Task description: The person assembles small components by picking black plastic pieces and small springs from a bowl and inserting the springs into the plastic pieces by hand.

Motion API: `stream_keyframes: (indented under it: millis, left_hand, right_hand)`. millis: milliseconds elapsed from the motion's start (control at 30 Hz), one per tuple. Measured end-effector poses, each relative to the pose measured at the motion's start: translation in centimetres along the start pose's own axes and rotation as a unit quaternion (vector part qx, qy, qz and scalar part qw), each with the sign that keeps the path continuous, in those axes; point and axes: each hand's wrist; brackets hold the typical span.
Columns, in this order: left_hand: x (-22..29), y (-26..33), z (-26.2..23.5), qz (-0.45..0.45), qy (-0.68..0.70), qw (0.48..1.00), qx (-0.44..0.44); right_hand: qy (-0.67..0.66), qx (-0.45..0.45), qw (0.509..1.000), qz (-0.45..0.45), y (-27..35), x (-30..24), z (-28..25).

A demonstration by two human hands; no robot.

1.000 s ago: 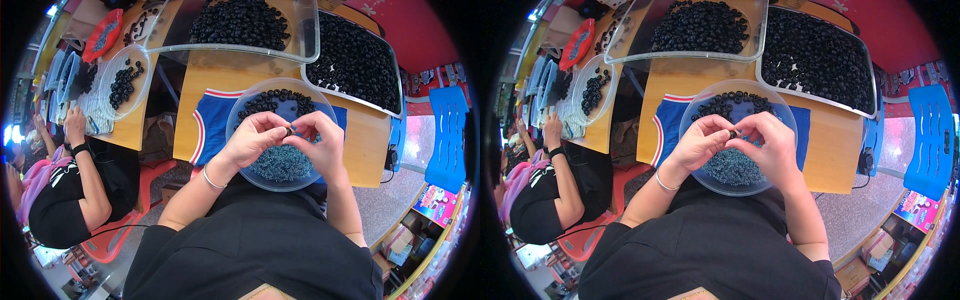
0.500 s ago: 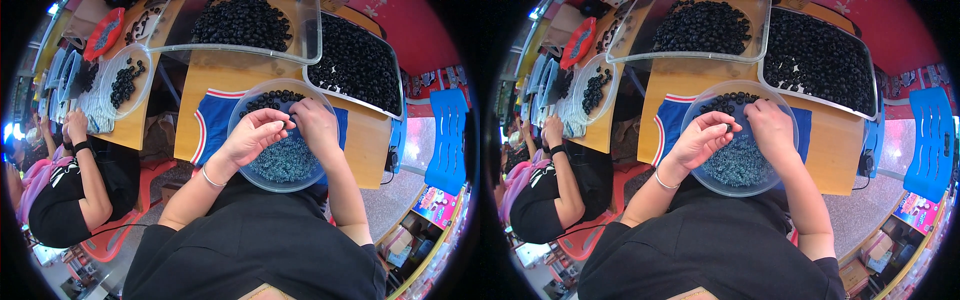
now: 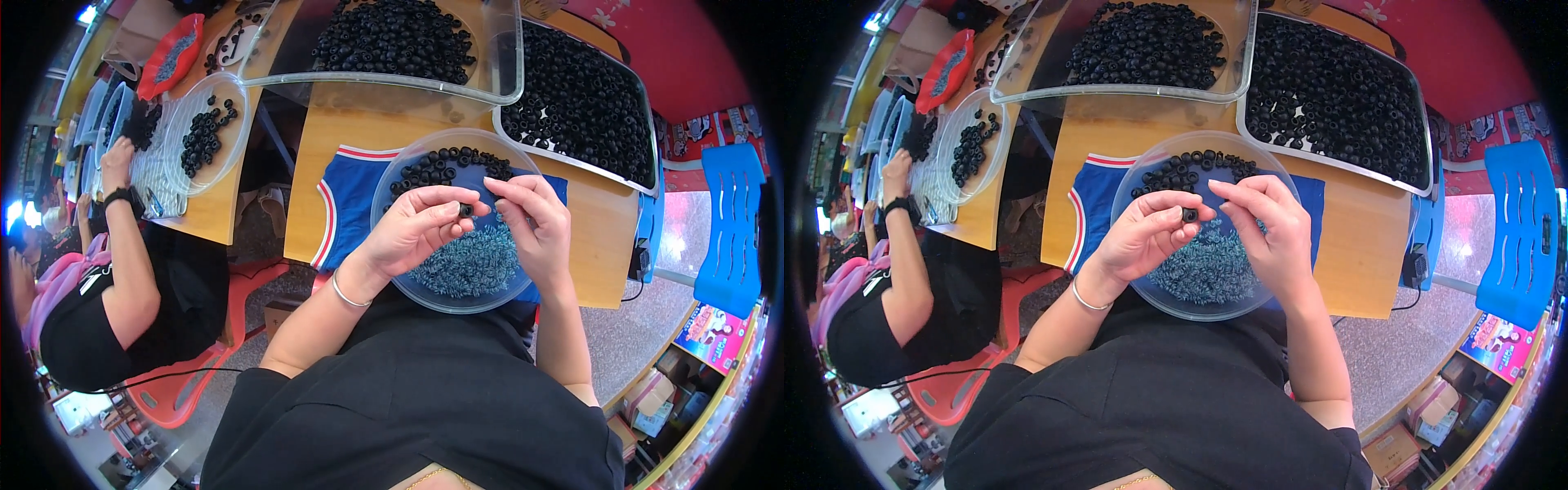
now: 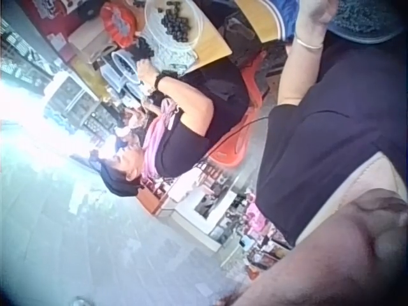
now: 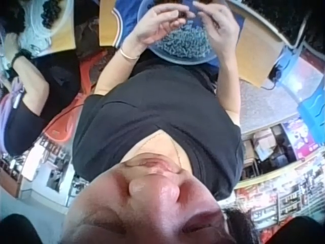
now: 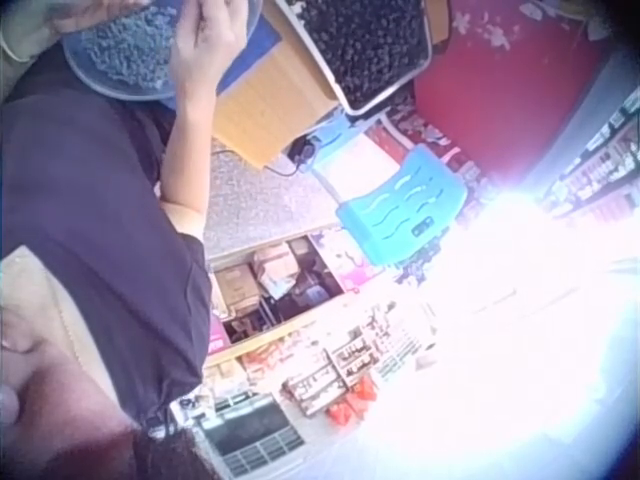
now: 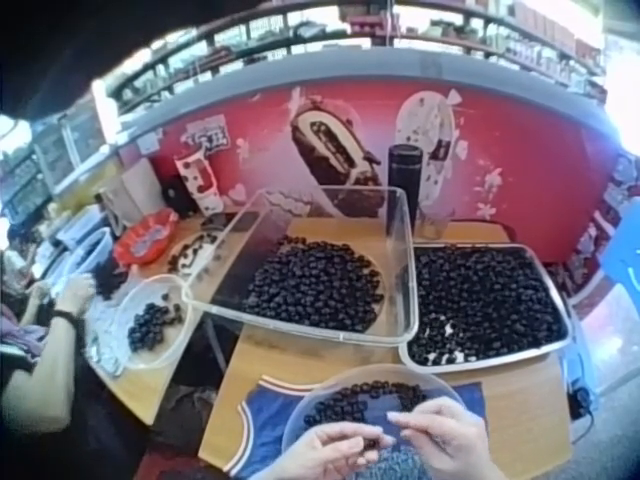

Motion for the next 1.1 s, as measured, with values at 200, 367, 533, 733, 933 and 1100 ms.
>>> stream_keyframes:
  millis: [200, 367, 533, 733, 933, 1100]
  left_hand:
    - [-0.1, 0.2, 0.6, 0.016, -0.065, 0.997, 0.026]
    - [-0.5, 0.2, 0.2, 0.026, -0.099, 0.994, 0.027]
    - [-0.6, 0.1, 0.0, 0.036, -0.119, 0.992, 0.019]
    - [-0.5, 0.1, 0.2, 0.036, -0.102, 0.994, 0.008]
    - [-0.5, 0.2, 0.0, 0.034, -0.099, 0.994, 0.01]
    - [-0.4, 0.2, 0.4, 0.022, -0.095, 0.995, 0.028]
  right_hand:
    - [-0.145, 0.006, 0.988, 0.043, 0.9, -1.0, 0.1]
    - [-0.107, 0.024, 0.993, -0.052, 1.0, -0.7, 0.4]
    - [-0.072, 0.034, 0.993, -0.088, 0.9, -1.1, 0.6]
    - [-0.037, 0.035, 0.995, -0.091, 1.0, -1.2, 0.7]
    - [-0.011, 0.041, 0.994, -0.105, 1.0, -1.4, 0.8]
    - [0.005, 0.04, 0.994, -0.105, 0.9, -1.6, 0.7]
Point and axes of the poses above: each hand's wrist, its own y-axis away from the middle knuckle, its own z-axis out of the palm, x = y × z, and after that the axes turned 5 degrees about y, right-handed
